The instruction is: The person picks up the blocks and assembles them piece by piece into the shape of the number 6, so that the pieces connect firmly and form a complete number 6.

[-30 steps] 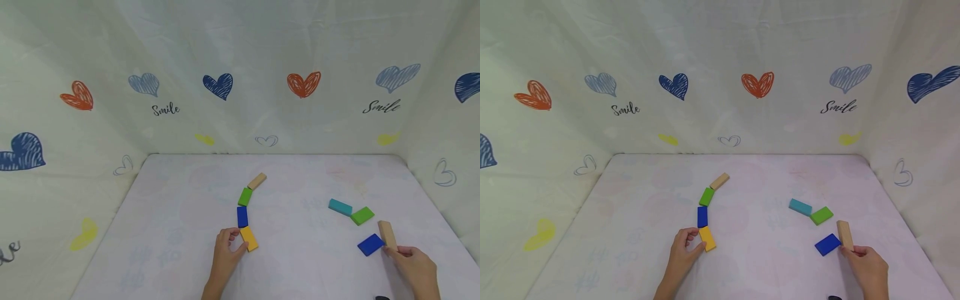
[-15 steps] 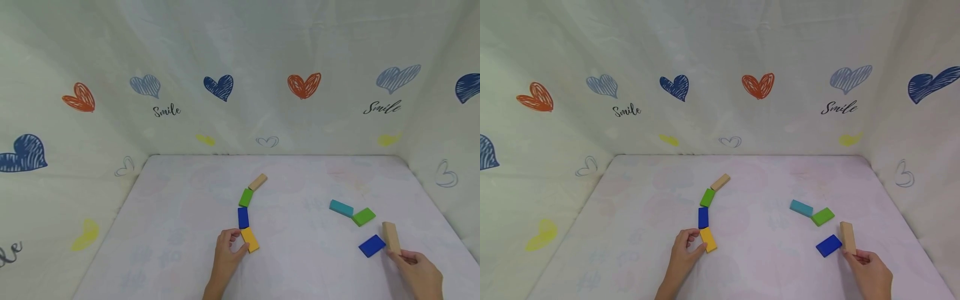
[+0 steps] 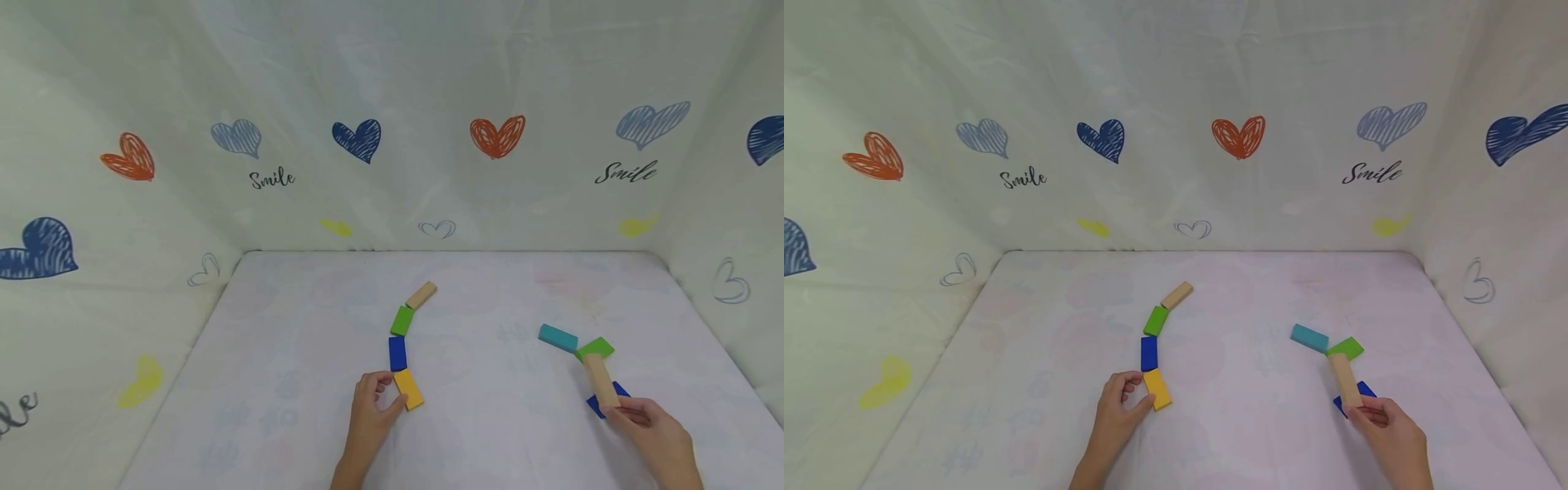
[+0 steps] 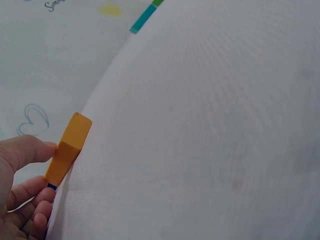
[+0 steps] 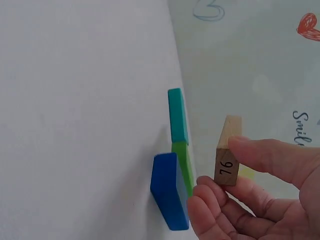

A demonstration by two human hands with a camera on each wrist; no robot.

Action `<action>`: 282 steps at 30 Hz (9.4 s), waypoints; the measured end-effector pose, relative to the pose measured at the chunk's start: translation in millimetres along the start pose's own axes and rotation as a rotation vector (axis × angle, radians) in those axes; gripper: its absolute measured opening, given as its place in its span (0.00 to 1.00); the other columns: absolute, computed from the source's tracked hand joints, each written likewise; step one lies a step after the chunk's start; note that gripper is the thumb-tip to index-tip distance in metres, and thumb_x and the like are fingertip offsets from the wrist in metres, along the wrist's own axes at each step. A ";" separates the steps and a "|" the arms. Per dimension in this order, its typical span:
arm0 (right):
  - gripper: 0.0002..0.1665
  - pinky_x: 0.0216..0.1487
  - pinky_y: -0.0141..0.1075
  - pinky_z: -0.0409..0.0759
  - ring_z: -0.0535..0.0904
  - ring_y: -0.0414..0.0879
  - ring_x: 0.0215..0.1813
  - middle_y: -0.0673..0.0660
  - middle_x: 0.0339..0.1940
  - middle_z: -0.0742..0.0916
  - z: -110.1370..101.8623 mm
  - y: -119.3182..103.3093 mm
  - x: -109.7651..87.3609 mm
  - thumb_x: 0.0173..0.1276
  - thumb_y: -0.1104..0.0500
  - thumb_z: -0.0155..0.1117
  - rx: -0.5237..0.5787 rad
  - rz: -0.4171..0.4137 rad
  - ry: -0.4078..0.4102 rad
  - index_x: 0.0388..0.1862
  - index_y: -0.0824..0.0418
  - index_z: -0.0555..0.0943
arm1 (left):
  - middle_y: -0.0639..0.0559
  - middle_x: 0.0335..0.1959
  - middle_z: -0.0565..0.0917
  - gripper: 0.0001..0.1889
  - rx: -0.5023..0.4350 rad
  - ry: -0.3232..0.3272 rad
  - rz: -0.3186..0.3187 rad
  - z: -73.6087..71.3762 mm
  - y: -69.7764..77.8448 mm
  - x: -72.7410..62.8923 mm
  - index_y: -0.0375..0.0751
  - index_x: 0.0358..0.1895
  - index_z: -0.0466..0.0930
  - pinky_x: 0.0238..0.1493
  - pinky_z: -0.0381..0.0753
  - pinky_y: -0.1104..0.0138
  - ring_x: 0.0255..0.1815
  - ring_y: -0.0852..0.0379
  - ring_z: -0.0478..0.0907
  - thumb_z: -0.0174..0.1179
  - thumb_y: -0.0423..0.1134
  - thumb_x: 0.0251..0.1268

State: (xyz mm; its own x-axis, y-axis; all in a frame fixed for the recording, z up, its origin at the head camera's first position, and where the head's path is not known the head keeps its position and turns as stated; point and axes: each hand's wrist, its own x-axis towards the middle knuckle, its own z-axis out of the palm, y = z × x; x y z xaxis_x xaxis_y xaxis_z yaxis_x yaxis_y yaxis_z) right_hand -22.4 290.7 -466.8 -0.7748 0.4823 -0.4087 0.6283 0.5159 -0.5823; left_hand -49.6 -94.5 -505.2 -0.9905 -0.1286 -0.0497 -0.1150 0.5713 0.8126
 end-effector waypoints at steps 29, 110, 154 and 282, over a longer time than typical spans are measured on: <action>0.23 0.38 0.28 0.78 0.80 0.37 0.35 0.54 0.36 0.84 70.9 -41.0 -25.4 0.56 0.59 0.69 0.301 -0.306 -0.399 0.46 0.70 0.74 | 0.59 0.41 0.73 0.20 0.001 -0.015 -0.023 0.4 1.7 1.8 0.47 0.47 0.73 0.46 0.72 0.67 0.42 0.62 0.66 0.68 0.43 0.51; 0.15 0.25 0.27 0.67 0.66 0.36 0.24 0.48 0.22 0.74 121.5 -90.2 -58.9 0.56 0.61 0.67 -0.047 -0.611 -0.389 0.44 0.56 0.79 | 0.55 0.41 0.74 0.20 -0.028 -0.014 -0.009 -3.3 3.5 1.0 0.44 0.47 0.74 0.46 0.71 0.65 0.43 0.59 0.67 0.68 0.42 0.50; 0.22 0.30 0.26 0.71 0.69 0.32 0.27 0.49 0.28 0.78 108.7 -79.3 -50.3 0.61 0.55 0.64 0.049 -0.702 -0.465 0.53 0.61 0.76 | 0.55 0.41 0.74 0.20 -0.040 -0.014 0.001 -3.2 2.1 1.8 0.44 0.46 0.74 0.46 0.71 0.67 0.43 0.59 0.67 0.69 0.42 0.50; 0.56 0.44 0.42 0.78 0.78 0.56 0.45 0.73 0.48 0.77 30.1 -26.0 -0.3 0.52 0.41 0.70 -0.078 -0.271 -0.156 0.63 0.79 0.57 | 0.56 0.41 0.74 0.21 -0.020 -0.015 -0.001 -0.9 -2.6 0.8 0.45 0.47 0.74 0.45 0.71 0.66 0.42 0.60 0.66 0.68 0.43 0.50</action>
State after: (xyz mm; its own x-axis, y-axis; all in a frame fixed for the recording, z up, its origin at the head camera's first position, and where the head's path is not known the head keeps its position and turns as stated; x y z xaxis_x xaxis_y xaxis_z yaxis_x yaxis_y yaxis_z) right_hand -40.5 255.9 -472.7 -0.9125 0.2083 -0.3522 0.3960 0.6662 -0.6320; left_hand -50.1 -96.8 -506.8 -0.9914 -0.1169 -0.0596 -0.1150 0.5552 0.8238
